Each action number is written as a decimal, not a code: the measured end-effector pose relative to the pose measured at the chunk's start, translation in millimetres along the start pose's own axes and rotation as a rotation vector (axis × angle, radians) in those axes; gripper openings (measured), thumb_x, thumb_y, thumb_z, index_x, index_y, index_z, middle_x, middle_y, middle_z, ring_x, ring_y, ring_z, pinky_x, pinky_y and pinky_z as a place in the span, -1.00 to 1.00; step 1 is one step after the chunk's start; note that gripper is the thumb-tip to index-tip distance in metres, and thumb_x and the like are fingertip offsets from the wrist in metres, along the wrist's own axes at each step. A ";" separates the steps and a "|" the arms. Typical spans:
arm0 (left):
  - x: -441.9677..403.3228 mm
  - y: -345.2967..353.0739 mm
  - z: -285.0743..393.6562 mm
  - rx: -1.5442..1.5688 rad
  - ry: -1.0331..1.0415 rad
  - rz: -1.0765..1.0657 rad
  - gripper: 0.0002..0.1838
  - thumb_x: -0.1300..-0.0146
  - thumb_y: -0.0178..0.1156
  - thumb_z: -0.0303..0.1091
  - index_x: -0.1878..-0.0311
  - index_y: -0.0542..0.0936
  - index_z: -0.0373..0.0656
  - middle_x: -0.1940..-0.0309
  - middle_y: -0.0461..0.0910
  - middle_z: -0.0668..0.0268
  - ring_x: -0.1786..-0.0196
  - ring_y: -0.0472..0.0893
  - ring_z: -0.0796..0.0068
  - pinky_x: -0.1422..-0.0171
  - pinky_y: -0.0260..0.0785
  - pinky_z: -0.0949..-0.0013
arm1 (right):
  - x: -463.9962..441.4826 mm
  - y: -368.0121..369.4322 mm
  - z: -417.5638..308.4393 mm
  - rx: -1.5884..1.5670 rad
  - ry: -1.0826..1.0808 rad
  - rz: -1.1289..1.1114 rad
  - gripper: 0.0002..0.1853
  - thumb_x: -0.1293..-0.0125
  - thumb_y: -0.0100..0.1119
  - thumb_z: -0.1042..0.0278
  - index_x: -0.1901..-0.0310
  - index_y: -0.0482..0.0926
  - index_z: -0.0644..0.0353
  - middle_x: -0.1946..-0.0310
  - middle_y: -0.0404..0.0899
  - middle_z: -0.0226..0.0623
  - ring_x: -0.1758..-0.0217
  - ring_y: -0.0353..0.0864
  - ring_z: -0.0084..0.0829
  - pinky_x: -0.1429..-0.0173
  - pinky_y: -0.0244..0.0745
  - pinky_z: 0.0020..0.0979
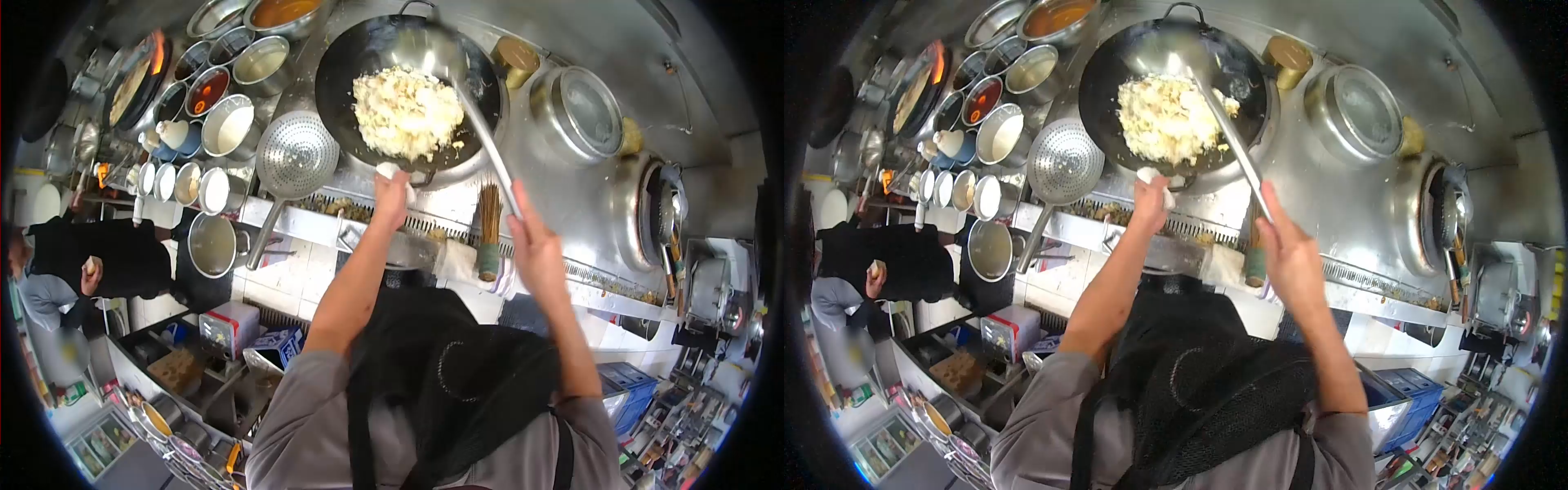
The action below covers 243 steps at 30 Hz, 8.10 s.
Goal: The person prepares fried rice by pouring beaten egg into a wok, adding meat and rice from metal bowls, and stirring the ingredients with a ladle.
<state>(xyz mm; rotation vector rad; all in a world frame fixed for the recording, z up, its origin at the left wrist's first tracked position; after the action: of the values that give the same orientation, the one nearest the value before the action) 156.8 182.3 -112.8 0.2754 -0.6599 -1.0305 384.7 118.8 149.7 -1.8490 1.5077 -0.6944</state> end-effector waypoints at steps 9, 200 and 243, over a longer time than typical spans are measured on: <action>-10.4 -7.0 8.7 -0.125 -0.243 -0.112 -0.54 -0.19 0.22 -0.44 -0.11 0.27 -0.27 0.09 0.47 0.19 0.12 0.52 0.38 0.14 0.46 0.27 | -25.9 40.7 1.0 0.032 0.078 -0.142 -0.48 -0.41 0.08 0.28 -0.39 0.33 -0.04 0.31 0.61 0.23 0.26 0.63 0.14 0.09 0.53 -0.11; -40.1 -22.1 5.3 -0.396 -0.010 -0.051 -0.78 -0.21 0.05 -0.49 0.09 0.37 -0.31 0.27 0.51 0.18 0.33 0.54 0.41 0.38 0.44 0.31 | -73.6 80.8 36.0 0.078 -0.079 -0.113 -0.52 -0.46 0.00 0.18 -0.39 0.34 -0.11 0.30 0.63 0.20 0.14 0.60 0.23 -0.02 0.48 0.00; 186.1 -34.9 45.9 -0.231 -0.408 -0.057 -0.91 -0.25 0.10 -0.48 0.18 0.47 -0.19 0.33 0.57 0.27 0.31 0.62 0.44 0.33 0.53 0.33 | 57.1 47.5 59.5 -0.101 -0.058 -0.348 -0.51 -0.50 -0.02 0.14 -0.43 0.30 -0.16 0.40 0.66 0.03 0.38 0.68 -0.11 0.23 0.53 -0.18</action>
<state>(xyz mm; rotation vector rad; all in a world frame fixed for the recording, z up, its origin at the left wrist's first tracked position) 167.7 8.7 -24.9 -0.1236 -0.8934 -1.2196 410.0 65.5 75.1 -2.2178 1.2150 -0.7258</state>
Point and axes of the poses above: each hand's wrist, its own x-axis away from the middle knuckle, its own y-axis out of the palm, z = x × y, the point moved 7 cm from there along -x, towards the middle knuckle
